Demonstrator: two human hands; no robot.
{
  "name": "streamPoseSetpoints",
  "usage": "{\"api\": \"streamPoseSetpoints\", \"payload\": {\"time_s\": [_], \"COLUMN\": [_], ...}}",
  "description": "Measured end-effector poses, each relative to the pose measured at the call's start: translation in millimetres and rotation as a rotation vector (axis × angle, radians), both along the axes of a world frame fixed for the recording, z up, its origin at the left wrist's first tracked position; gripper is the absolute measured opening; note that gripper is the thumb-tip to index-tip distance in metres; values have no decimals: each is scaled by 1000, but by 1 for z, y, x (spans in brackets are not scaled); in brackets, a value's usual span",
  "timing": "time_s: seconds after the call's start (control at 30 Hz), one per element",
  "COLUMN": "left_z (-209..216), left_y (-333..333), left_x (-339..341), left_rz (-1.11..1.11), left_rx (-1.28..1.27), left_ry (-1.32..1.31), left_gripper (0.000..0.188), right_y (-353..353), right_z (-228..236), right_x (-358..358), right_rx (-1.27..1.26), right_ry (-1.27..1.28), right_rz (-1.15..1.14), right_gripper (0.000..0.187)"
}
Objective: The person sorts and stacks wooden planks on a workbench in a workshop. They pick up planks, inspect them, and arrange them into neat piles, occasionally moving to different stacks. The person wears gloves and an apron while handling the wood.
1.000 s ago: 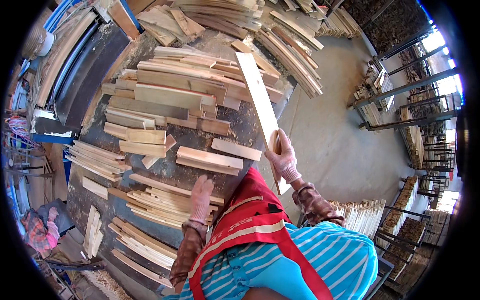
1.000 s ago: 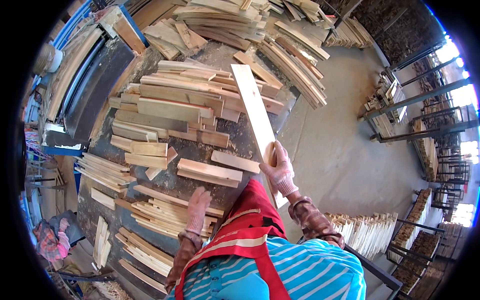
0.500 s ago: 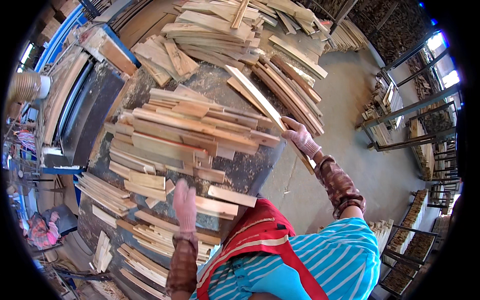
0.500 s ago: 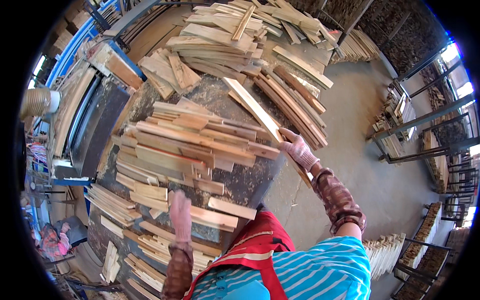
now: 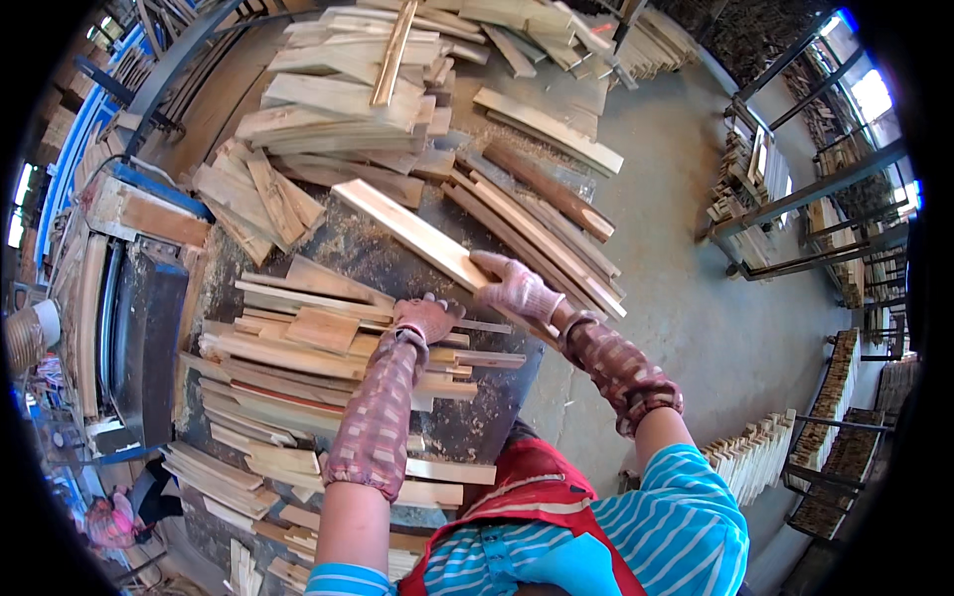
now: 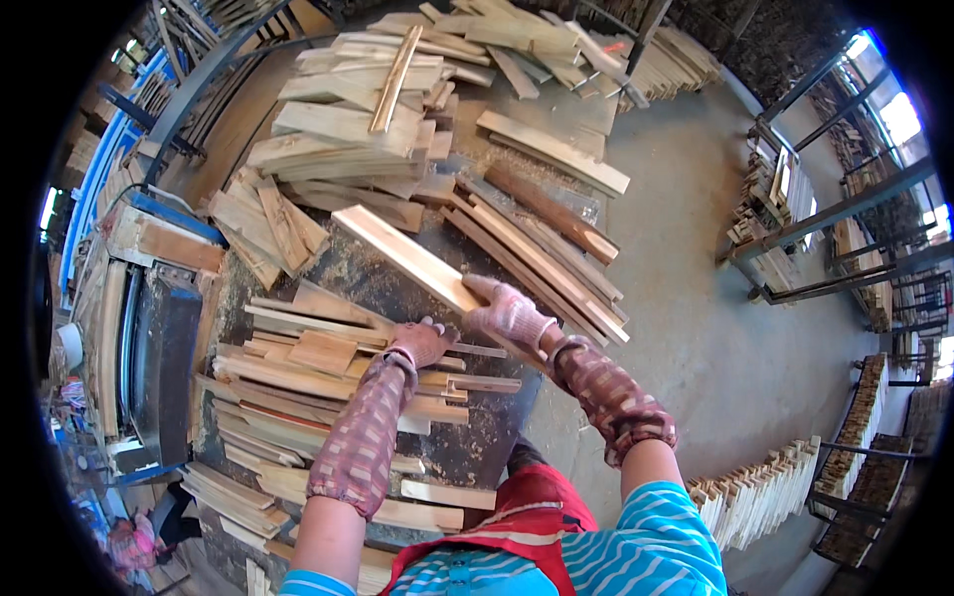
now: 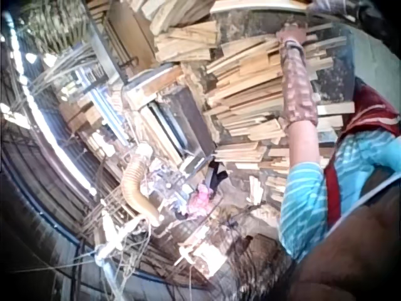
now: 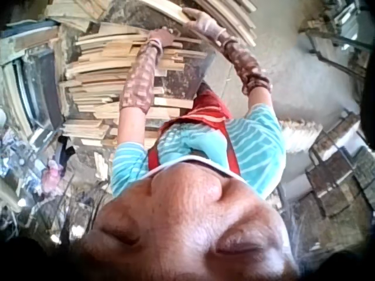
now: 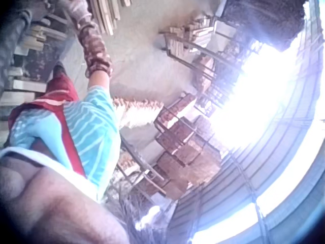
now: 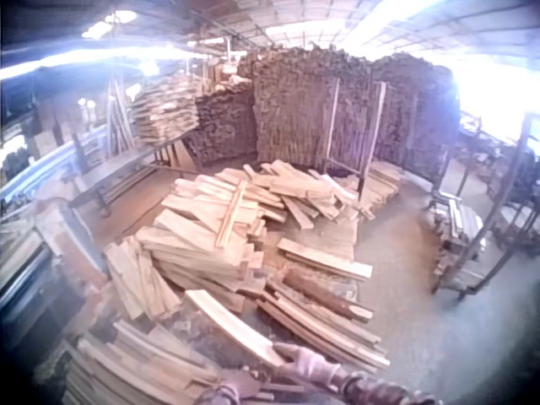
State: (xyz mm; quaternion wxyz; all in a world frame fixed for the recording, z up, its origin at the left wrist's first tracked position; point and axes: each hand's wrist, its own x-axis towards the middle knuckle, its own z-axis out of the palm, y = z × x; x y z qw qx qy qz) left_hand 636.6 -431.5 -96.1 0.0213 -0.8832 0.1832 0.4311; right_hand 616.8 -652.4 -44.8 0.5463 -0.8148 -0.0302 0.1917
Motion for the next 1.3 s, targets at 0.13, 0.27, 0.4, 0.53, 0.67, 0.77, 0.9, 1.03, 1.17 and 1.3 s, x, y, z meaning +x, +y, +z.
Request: {"api": "streamPoseSetpoints", "payload": {"time_s": [0.13,0.27,0.4,0.53,0.67,0.77,0.9,1.03,1.17,1.3], "left_z": [24,25,23,37,31,72,101,84,76,88], "left_y": [-8,3,22,30,72,85,109,120,139,155], "left_x": [-6,-19,-44,-73,-100,-124,-184,-229,-235,-194], "left_rz": [-45,6,42,160,539,753,1077,1216,1487,1837], "left_rx": [133,121,69,-28,-543,-738,-861,-971,-1111,-1351], "left_ry": [69,98,138,90,-116,-254,-254,-302,-233,31], "left_gripper": [75,77,72,60,41,36,32,37,36,60], "right_y": [-2,-1,22,52,89,100,162,229,243,237], "right_z": [-5,-16,-17,-46,-38,-63,-36,-30,-38,-4], "right_x": [13,16,2,-22,-25,-24,4,47,68,36], "right_rx": [-57,28,34,-142,-547,-606,-609,-563,-269,-107], "right_ry": [-36,6,96,-19,-119,-304,-523,-242,-73,-70], "right_rz": [-68,-99,-74,-34,168,137,223,225,111,123], "right_gripper": [78,77,80,86,76,69,70,68,44,35]}}
